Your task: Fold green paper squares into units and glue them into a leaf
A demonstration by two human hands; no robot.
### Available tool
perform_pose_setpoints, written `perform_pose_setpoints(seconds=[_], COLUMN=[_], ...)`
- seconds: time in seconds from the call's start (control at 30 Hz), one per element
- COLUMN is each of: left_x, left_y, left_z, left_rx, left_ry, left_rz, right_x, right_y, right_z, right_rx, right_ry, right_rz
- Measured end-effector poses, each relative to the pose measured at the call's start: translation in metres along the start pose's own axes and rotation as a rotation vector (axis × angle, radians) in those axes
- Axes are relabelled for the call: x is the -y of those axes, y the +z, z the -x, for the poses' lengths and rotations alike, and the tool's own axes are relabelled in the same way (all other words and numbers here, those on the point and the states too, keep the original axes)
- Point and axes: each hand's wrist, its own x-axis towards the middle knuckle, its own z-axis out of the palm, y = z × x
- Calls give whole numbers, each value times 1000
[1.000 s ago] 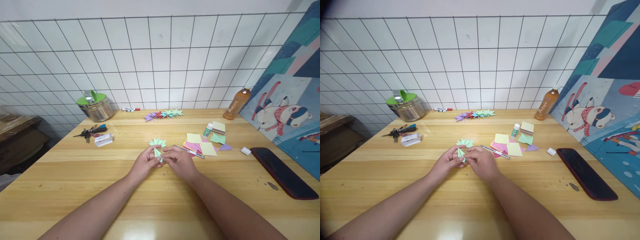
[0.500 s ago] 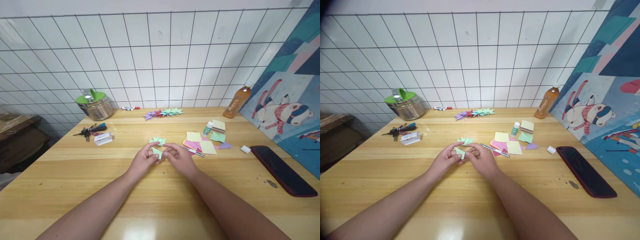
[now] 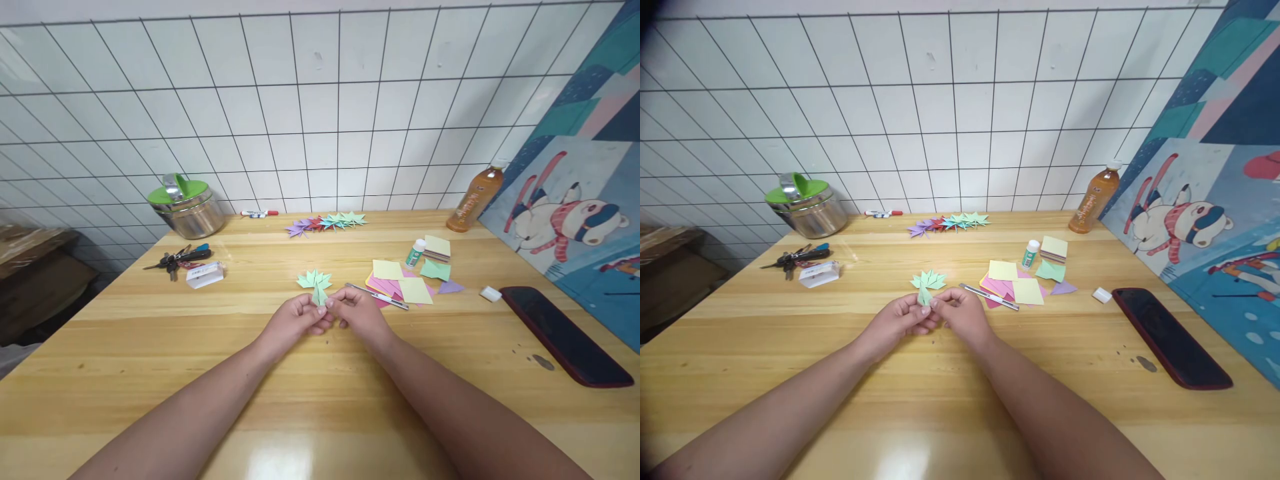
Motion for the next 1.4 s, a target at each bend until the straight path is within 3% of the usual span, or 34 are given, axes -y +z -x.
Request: perform_pose_setpoints(seconds=[0.33,0.57,0.8,1.1,1.4], left_x=[2,2,2,-3,-1], left_y=[2,1,-6,2,1], left_z=[-1,0,-2,2,0], left_rx=[-33,-80,-13,59,-39], left_ry=[68,282,200,163,62], left_rz=[-181,-369,-238,-91,-100], right_x=[0,-1,4,2,-3], right_y=[0,-3,-4,-1,-1], right_z=[0,0,0,1,-2], right_rx=[20,124,16,-26,-153], right_ry=[-45,185,34,-37,-10], right_rz=[53,-315,-65,-101,-72])
